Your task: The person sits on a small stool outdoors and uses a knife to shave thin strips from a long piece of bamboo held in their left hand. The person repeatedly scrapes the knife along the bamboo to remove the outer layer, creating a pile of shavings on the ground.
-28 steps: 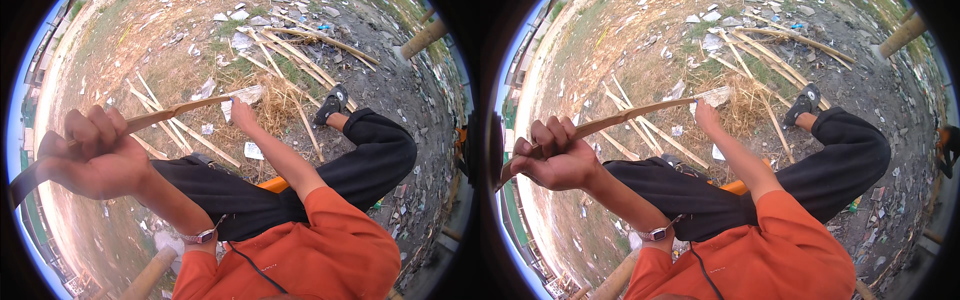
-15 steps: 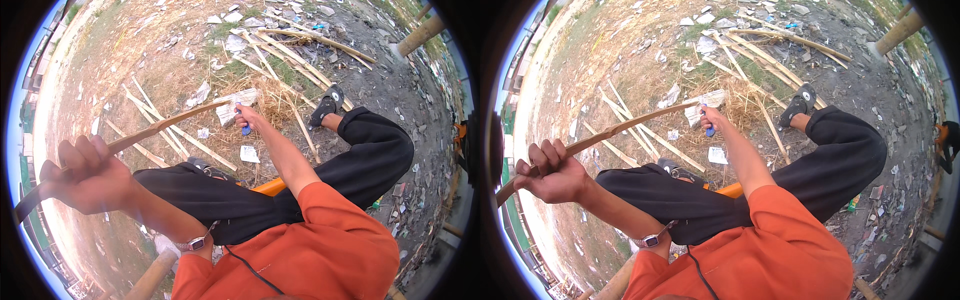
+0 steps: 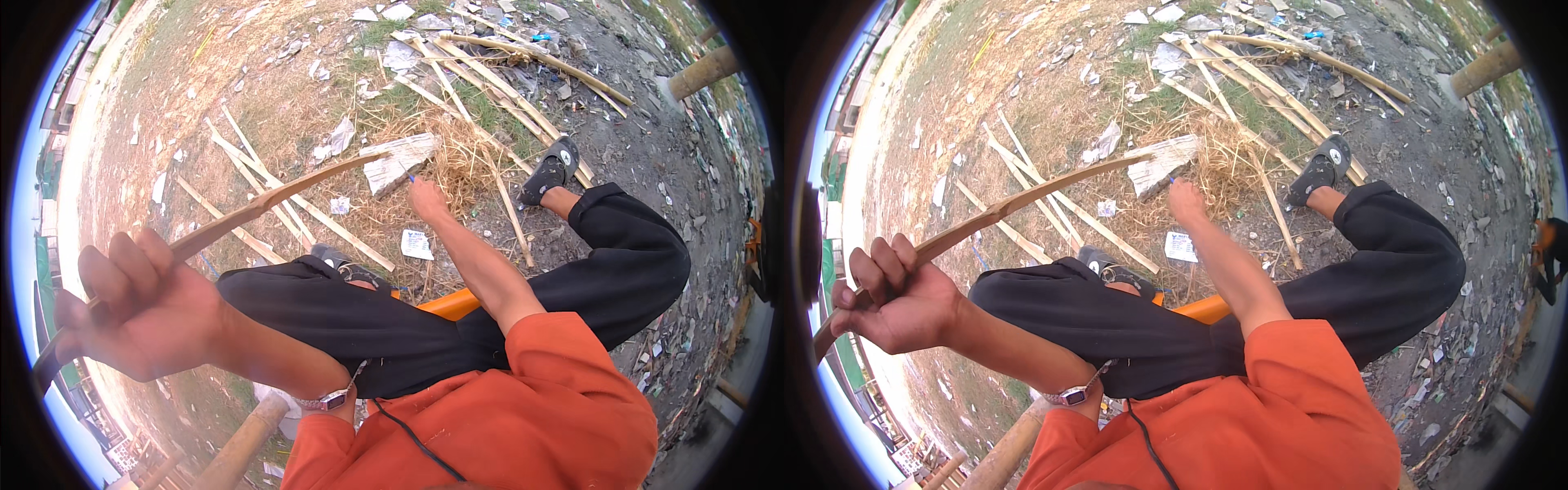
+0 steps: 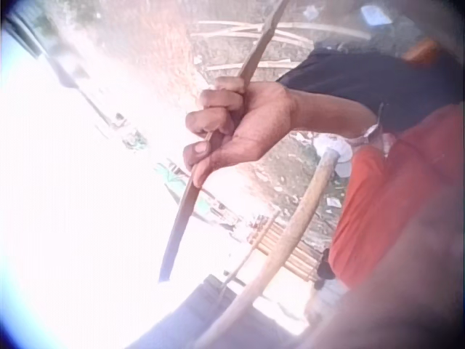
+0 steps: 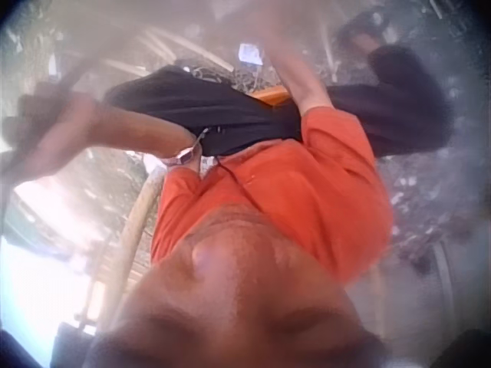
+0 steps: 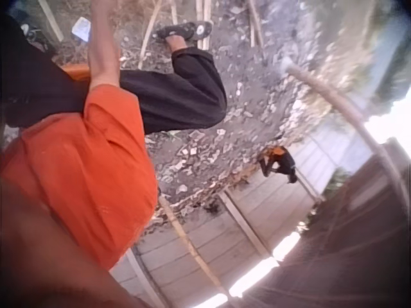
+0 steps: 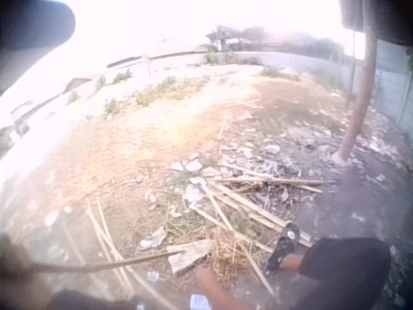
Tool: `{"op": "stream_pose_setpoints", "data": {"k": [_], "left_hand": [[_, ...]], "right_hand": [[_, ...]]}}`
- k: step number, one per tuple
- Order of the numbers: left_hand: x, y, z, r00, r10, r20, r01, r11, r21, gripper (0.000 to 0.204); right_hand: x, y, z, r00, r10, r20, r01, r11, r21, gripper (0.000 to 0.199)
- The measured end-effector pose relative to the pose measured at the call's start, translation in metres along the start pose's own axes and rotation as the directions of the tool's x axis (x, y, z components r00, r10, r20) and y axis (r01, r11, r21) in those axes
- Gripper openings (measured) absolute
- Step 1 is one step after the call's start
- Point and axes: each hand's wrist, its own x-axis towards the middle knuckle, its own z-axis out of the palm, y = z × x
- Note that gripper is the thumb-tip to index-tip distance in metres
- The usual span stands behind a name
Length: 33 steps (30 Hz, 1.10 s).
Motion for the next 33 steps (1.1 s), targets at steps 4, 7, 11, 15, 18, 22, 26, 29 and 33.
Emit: {"op": "stream_pose_setpoints", "data": {"k": [4,7,11,15,18,22,26,29,33], "left_hand": [[0.002,-0.003,0.001,0.998,-0.014,0.063,0.017,0.999,-0.043,0.037],[0.001,-0.003,0.007,0.998,-0.012,0.062,0.014,1.000,-0.028,0.037],[-0.007,0.004,0.024,0.996,-0.021,0.087,0.025,0.999,-0.043,0.037],[0.000,-0.003,0.006,0.997,-0.025,0.078,0.027,0.999,-0.024,0.038],[0.002,-0.007,0.016,0.999,0.043,0.023,-0.044,0.997,0.066,0.039],[-0.006,-0.001,0.018,0.995,-0.013,-0.097,0.022,0.995,0.095,0.039],[0.000,-0.001,0.006,1.000,0.001,0.003,-0.001,1.000,0.026,0.035],[-0.003,0.000,0.013,1.000,-0.030,0.003,0.030,1.000,0.006,0.033],[-0.003,0.006,0.010,0.979,-0.076,0.188,0.102,0.986,-0.130,0.032]], "right_hand": [[-0.026,-0.073,-0.069,1.000,-0.013,0.004,0.012,0.948,0.318,0.025],[-0.031,-0.096,-0.079,0.985,-0.139,-0.101,0.168,0.898,0.407,0.026],[0.005,-0.073,-0.040,0.994,-0.098,0.057,0.096,0.995,0.031,0.025],[-0.006,-0.085,-0.048,0.971,-0.031,0.235,-0.012,0.984,0.178,0.034],[-0.012,-0.093,-0.059,0.992,-0.124,0.002,0.120,0.970,0.210,0.027],[-0.023,-0.081,-0.043,0.973,-0.191,-0.129,0.211,0.964,0.164,0.020],[-0.016,-0.081,-0.044,0.971,-0.227,-0.067,0.229,0.973,0.009,0.018],[0.015,-0.045,-0.020,0.992,-0.121,-0.029,0.118,0.989,-0.094,0.020],[0.042,-0.010,-0.007,0.998,0.015,-0.065,-0.018,0.999,-0.045,0.022]]}}
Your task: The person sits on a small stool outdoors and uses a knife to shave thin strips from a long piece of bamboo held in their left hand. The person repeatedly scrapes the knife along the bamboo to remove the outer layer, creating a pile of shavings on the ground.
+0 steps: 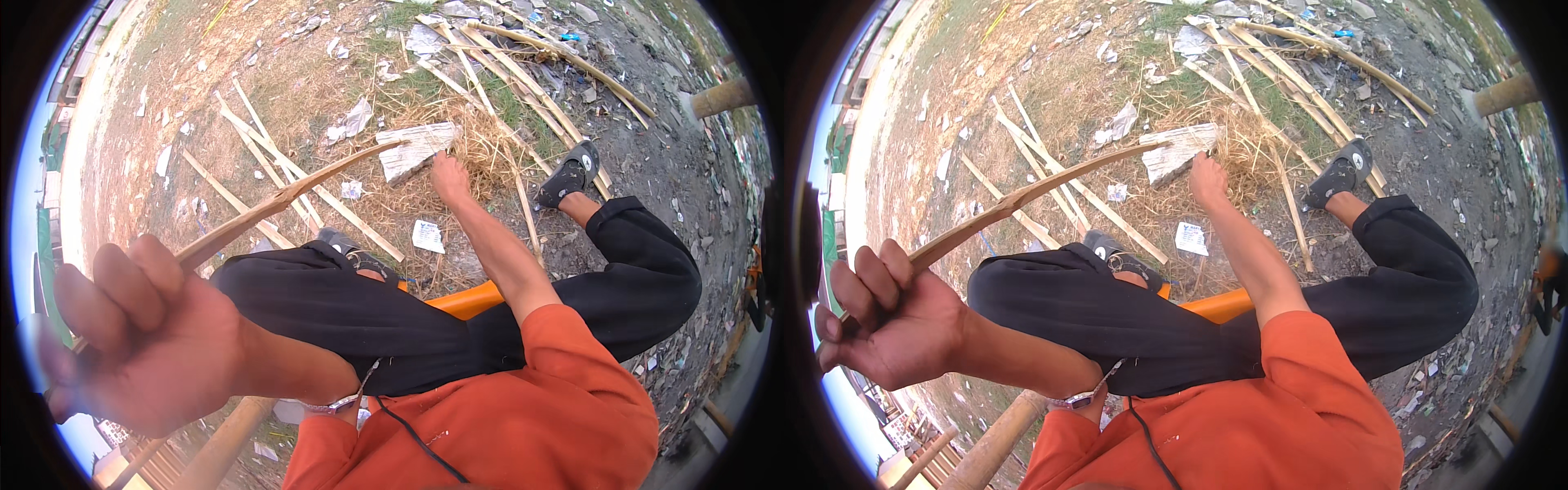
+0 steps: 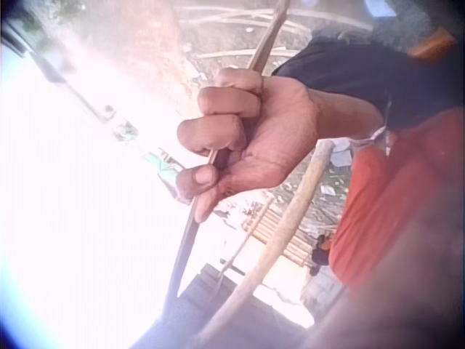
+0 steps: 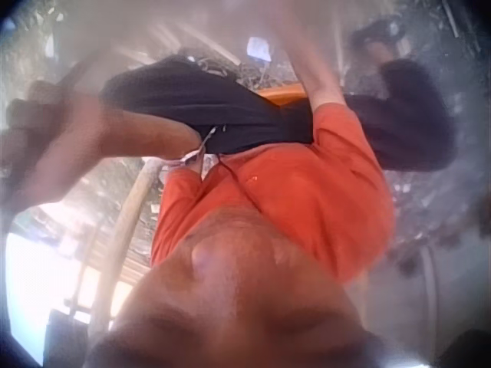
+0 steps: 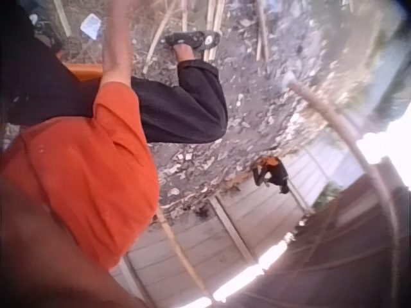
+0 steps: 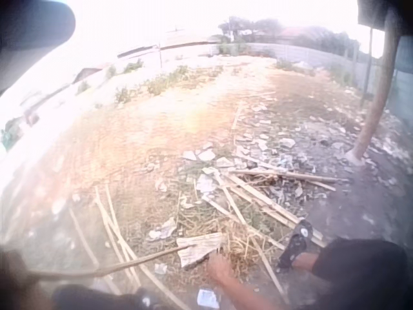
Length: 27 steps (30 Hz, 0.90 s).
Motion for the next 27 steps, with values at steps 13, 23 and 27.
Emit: {"op": "stream_pose_setpoints", "data": {"k": [13,23,27], "left_hand": [[0.004,-0.010,0.005,0.950,0.208,-0.233,-0.106,0.916,0.387,0.026],[0.010,-0.007,-0.031,0.991,0.081,-0.103,-0.069,0.991,0.116,0.037],[0.006,-0.005,-0.008,0.976,0.134,-0.170,-0.106,0.981,0.162,0.037]], "right_hand": [[-0.038,-0.059,-0.041,0.967,-0.243,0.081,0.242,0.970,0.017,0.017],[0.043,-0.044,-0.073,0.595,-0.156,0.788,-0.327,0.849,0.415,0.021],[-0.003,-0.013,-0.089,0.900,-0.010,0.435,-0.252,0.803,0.540,0.033]]}}
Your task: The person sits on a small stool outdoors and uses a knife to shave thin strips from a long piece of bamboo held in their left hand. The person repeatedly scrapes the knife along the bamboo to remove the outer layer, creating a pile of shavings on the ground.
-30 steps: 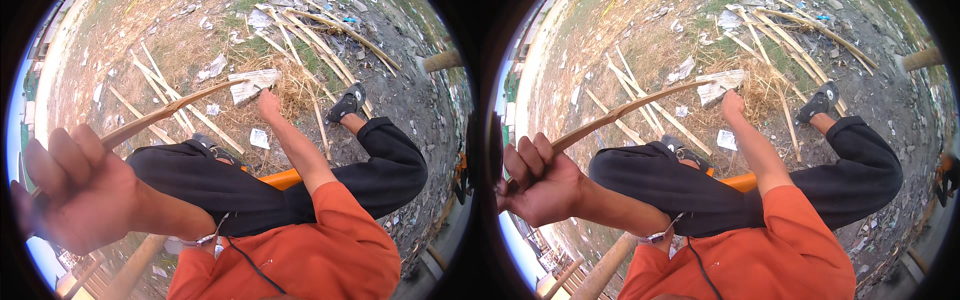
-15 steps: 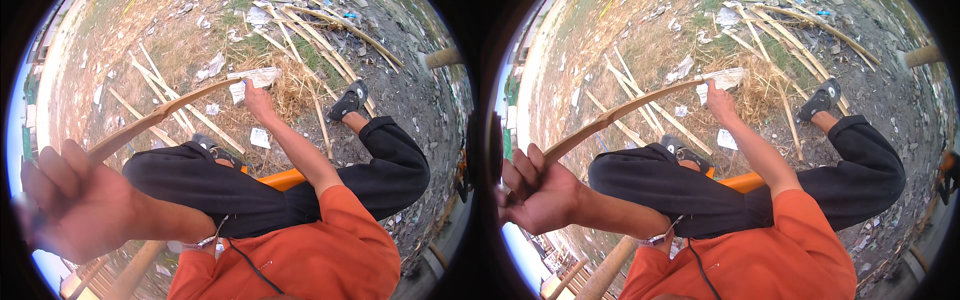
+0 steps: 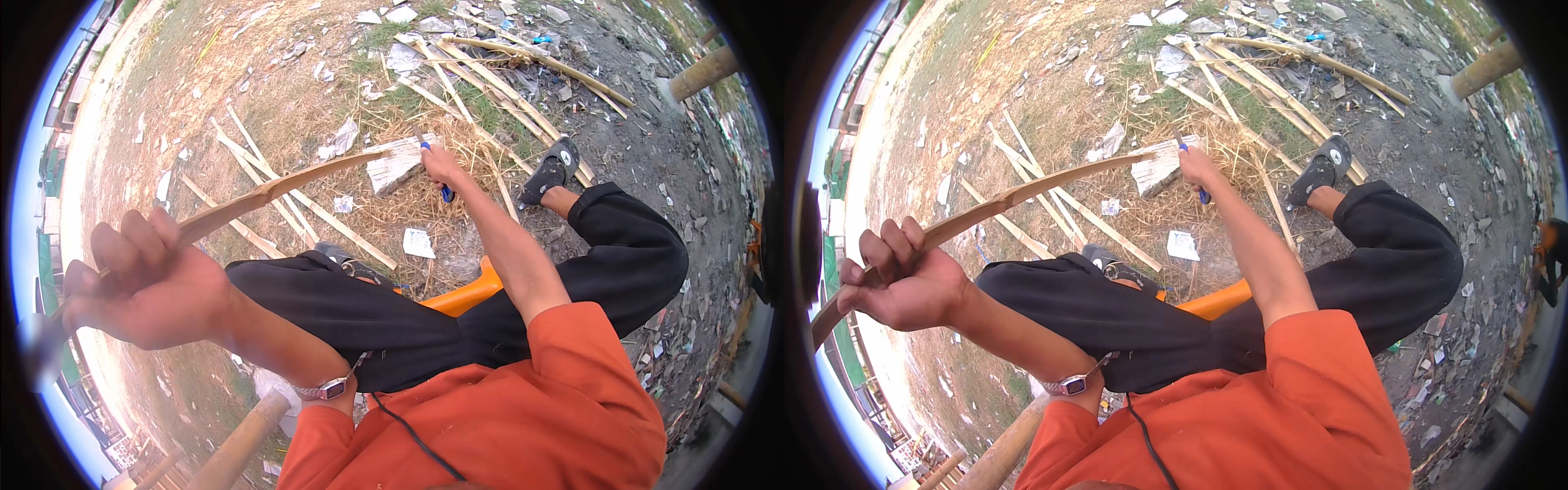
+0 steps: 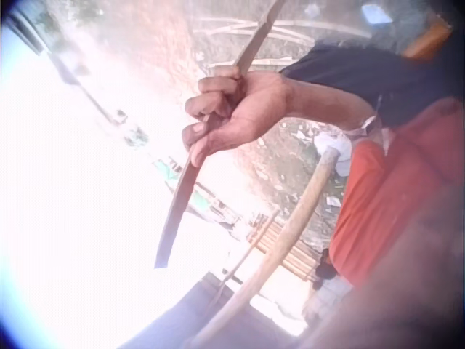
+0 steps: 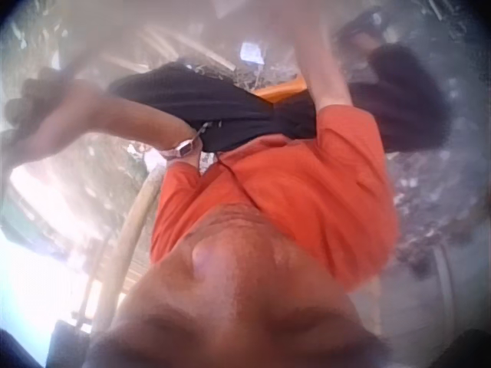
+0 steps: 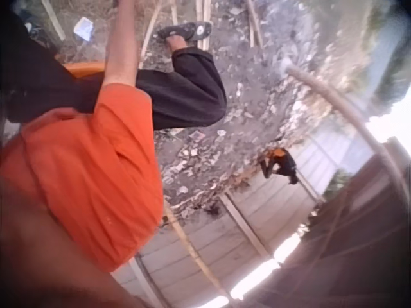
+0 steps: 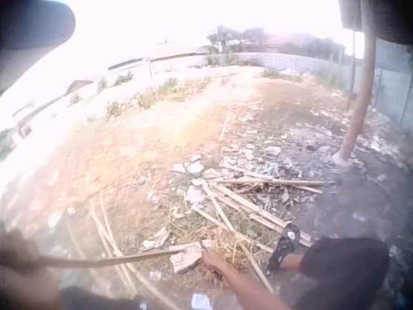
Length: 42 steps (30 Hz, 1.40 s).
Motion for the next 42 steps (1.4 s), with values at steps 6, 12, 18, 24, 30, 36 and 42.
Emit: {"op": "stream_pose_setpoints", "data": {"k": [6,12,18,24,30,36,42], "left_hand": [[-0.013,0.005,0.002,0.945,-0.086,0.314,0.134,0.982,-0.135,0.039],[-0.019,0.007,-0.006,0.937,0.075,0.341,-0.044,0.994,-0.098,0.036],[-0.019,0.006,-0.023,0.838,0.113,0.533,0.109,0.924,-0.368,0.035],[-0.021,0.003,-0.022,0.819,0.126,0.560,0.131,0.909,-0.396,0.036],[-0.017,-0.006,-0.013,0.822,0.153,0.549,0.107,0.905,-0.412,0.037],[-0.020,0.004,-0.016,0.818,0.129,0.560,0.134,0.905,-0.405,0.037],[-0.019,-0.001,-0.010,0.830,0.143,0.539,0.084,0.924,-0.373,0.037]], "right_hand": [[-0.149,-0.086,0.046,0.903,-0.412,-0.125,0.385,0.902,-0.196,0.028],[-0.230,-0.129,0.064,0.743,-0.633,-0.216,0.613,0.774,-0.158,0.018],[-0.225,-0.118,0.063,0.838,-0.523,-0.157,0.428,0.808,-0.405,0.013],[-0.248,-0.137,0.053,0.748,-0.656,-0.102,0.585,0.723,-0.367,0.008],[-0.206,-0.091,0.051,0.817,-0.534,-0.217,0.416,0.807,-0.420,0.015],[-0.208,-0.099,0.065,0.843,-0.511,-0.166,0.426,0.824,-0.375,0.011],[-0.209,-0.096,0.064,0.751,-0.631,-0.193,0.579,0.771,-0.265,0.015]]}}
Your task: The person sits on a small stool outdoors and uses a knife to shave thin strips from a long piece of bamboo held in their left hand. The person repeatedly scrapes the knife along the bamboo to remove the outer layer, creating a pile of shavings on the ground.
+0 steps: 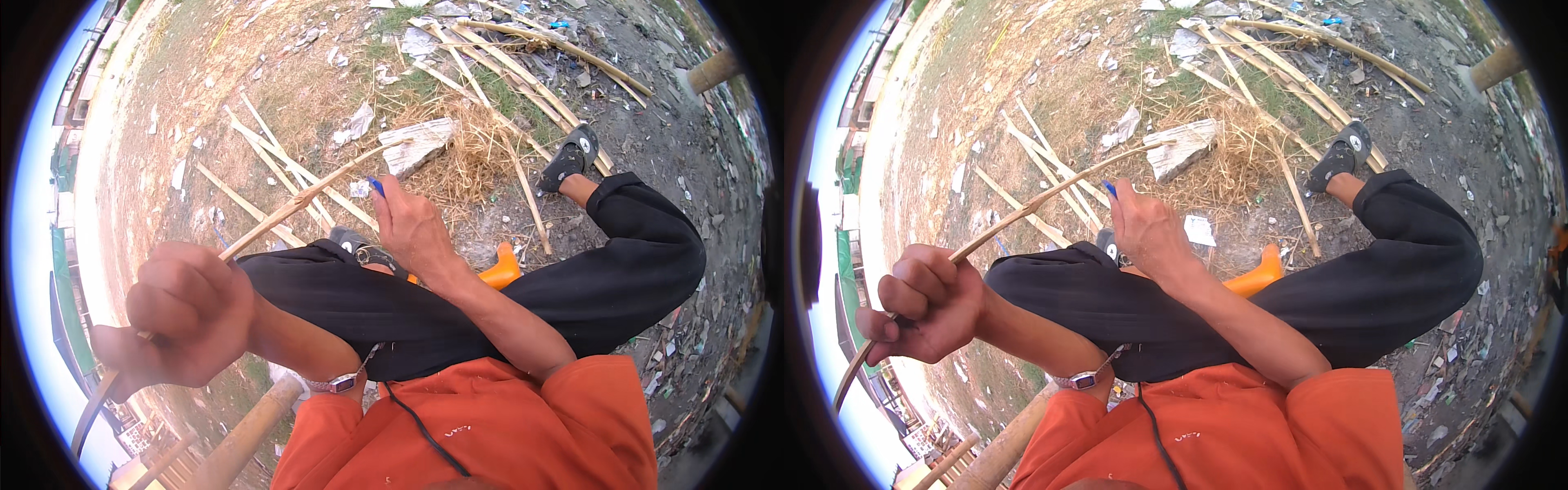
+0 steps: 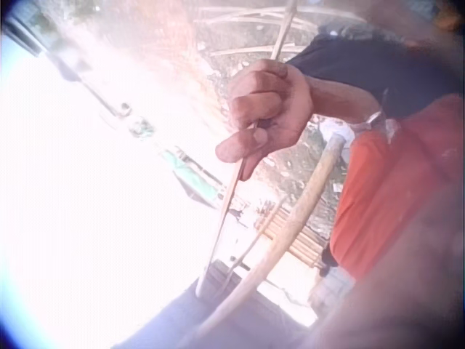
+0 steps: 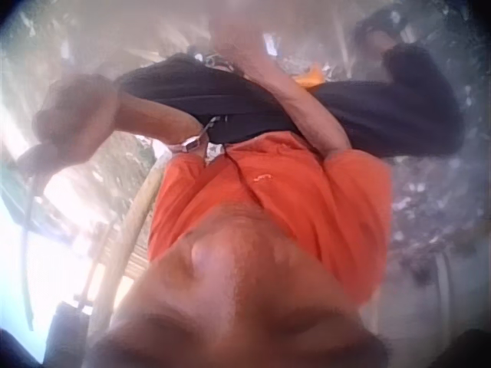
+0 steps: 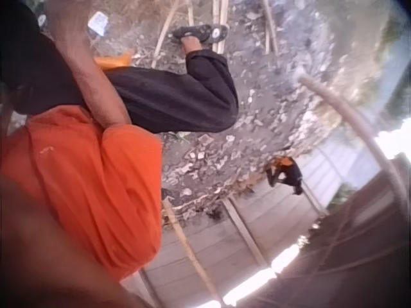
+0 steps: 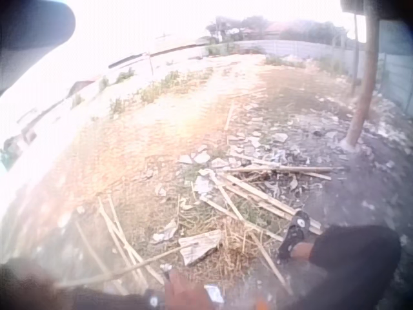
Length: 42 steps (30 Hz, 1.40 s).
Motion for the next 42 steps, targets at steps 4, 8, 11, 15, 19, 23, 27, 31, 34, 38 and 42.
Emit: {"op": "stream_pose_setpoints", "data": {"k": [4,8,11,15,19,23,27,31,34,38,42], "left_hand": [[-0.003,0.007,-0.004,0.999,-0.008,-0.042,0.008,1.000,-0.022,0.037],[-0.004,0.007,-0.011,0.994,0.006,-0.105,-0.009,1.000,-0.025,0.037],[-0.003,0.004,-0.006,0.994,-0.014,-0.105,0.007,0.998,-0.064,0.037],[-0.002,0.008,-0.004,0.995,-0.026,-0.096,0.017,0.996,-0.086,0.037],[-0.004,0.004,-0.002,0.997,-0.015,-0.073,0.008,0.996,-0.089,0.036],[-0.003,0.004,-0.003,0.997,-0.006,-0.080,0.001,0.998,-0.058,0.036],[-0.004,0.010,-0.014,0.996,0.000,-0.085,-0.004,0.999,-0.042,0.037],[-0.004,0.008,-0.013,0.998,0.010,-0.059,-0.013,0.999,-0.040,0.039],[-0.005,0.008,-0.002,0.996,-0.009,-0.084,0.004,0.998,-0.064,0.037],[-0.002,0.007,-0.005,0.994,0.002,-0.111,-0.008,0.999,-0.053,0.037],[-0.005,0.009,-0.006,0.976,-0.006,-0.218,0.016,0.999,0.047,0.038]], "right_hand": [[0.001,0.007,0.023,0.998,0.057,-0.002,-0.057,0.998,-0.004,0.014],[0.018,0.022,0.020,0.989,0.146,0.030,-0.139,0.978,-0.152,0.014],[0.015,0.007,0.015,0.995,0.096,0.036,-0.093,0.993,-0.077,0.015],[0.009,0.045,0.026,0.966,0.252,0.055,-0.236,0.950,-0.206,0.016],[0.006,0.029,0.018,0.973,0.215,0.089,-0.203,0.971,-0.126,0.017],[0.013,0.025,0.026,0.983,0.175,0.059,-0.173,0.984,-0.047,0.016],[0.028,0.046,0.025,0.958,0.263,0.117,-0.223,0.934,-0.278,0.012],[0.027,0.029,0.028,0.976,0.202,0.077,-0.183,0.962,-0.203,0.013],[0.025,0.102,0.044,0.923,0.381,0.043,-0.332,0.849,-0.412,0.016],[-0.003,0.169,0.049,0.851,0.525,0.028,-0.450,0.755,-0.476,0.021],[0.005,0.116,0.032,0.944,0.330,-0.022,-0.325,0.915,-0.239,0.019]]}}
